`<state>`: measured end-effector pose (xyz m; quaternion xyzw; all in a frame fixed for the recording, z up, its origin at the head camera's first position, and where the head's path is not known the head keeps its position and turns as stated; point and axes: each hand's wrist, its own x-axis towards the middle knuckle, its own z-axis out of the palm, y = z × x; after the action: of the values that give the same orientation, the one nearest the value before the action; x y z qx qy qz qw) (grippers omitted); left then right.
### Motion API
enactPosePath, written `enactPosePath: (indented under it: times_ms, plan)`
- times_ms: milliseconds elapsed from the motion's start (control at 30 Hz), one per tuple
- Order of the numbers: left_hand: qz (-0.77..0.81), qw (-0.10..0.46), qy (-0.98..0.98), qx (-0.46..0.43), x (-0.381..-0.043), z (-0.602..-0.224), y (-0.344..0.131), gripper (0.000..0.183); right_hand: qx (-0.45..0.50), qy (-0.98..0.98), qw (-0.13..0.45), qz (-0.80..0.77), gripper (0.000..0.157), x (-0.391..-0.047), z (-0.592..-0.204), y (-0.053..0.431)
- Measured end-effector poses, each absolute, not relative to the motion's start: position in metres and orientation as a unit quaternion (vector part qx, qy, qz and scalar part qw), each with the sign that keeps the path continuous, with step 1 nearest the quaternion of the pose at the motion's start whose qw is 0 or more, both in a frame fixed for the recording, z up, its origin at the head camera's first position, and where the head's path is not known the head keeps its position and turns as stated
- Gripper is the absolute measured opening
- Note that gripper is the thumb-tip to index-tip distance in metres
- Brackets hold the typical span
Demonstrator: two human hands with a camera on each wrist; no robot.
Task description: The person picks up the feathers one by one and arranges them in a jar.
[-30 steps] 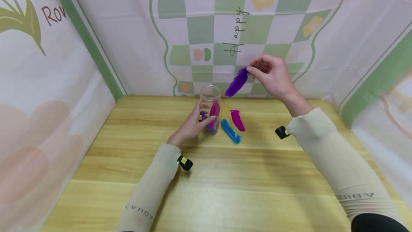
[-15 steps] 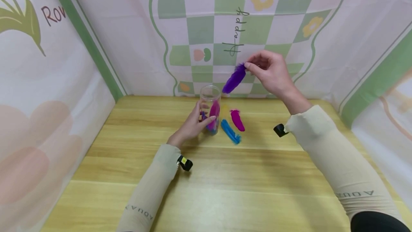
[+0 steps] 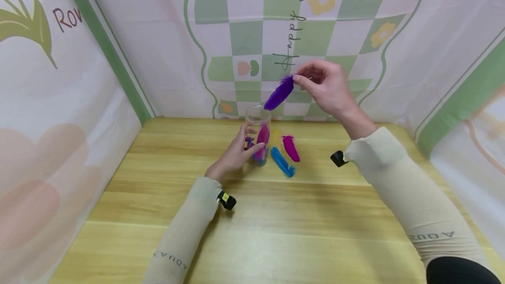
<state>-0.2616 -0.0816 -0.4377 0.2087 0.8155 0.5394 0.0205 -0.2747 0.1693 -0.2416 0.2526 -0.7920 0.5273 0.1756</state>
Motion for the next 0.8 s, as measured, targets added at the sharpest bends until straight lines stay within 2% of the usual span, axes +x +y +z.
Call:
enactPosePath:
  times_ms: [500, 800]
  plan:
    - [0.535, 0.023, 0.818, 0.208, -0.261, -0.438, -0.082, 0.068, 0.269, -0.808, 0.173, 0.495, 0.012, -0.269, -0.242, 0.151]
    - [0.534, 0.021, 0.818, 0.213, -0.261, -0.437, -0.082, 0.068, 0.307, -0.811, 0.158, 0.473, 0.010, -0.269, -0.256, 0.140]
